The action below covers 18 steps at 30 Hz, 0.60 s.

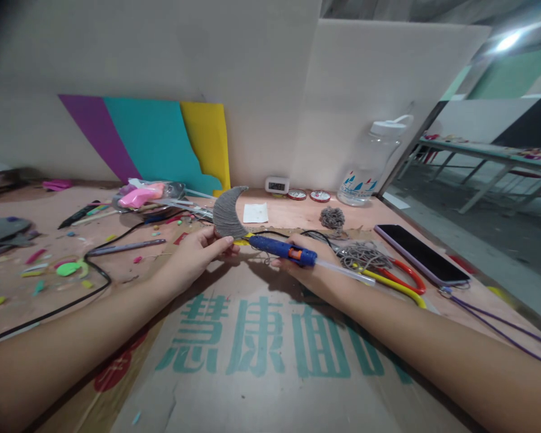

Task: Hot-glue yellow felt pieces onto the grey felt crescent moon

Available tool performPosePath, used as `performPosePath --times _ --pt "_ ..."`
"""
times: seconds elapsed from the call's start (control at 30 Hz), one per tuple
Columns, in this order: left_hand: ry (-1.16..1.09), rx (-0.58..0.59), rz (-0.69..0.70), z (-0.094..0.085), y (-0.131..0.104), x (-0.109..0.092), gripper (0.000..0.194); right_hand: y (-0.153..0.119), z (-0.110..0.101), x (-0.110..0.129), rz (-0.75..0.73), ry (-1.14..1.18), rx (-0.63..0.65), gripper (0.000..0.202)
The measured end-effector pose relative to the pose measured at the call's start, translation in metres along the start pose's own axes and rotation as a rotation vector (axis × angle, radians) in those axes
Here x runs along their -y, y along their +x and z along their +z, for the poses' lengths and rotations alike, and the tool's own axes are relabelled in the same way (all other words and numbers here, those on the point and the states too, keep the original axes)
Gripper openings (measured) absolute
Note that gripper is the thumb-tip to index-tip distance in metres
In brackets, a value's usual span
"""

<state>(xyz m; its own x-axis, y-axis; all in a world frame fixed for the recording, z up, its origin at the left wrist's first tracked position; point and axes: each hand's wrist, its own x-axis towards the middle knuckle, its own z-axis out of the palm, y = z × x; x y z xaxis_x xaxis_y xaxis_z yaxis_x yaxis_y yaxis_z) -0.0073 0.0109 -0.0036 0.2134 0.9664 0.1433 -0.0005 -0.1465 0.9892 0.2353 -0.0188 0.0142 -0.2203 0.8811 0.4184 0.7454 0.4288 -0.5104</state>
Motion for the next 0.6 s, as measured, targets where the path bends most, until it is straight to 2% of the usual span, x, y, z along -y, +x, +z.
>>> performPosePath --times 0.37,0.6 --pt "0.014 0.0 -0.007 -0.0002 -0.0003 -0.0007 0.029 0.0006 -0.003 0.0043 0.024 0.009 0.014 0.025" --pt "-0.015 0.006 -0.01 -0.0012 0.0013 0.0023 0.027 -0.0003 -0.0009 -0.0021 -0.002 0.016 0.0 0.025"
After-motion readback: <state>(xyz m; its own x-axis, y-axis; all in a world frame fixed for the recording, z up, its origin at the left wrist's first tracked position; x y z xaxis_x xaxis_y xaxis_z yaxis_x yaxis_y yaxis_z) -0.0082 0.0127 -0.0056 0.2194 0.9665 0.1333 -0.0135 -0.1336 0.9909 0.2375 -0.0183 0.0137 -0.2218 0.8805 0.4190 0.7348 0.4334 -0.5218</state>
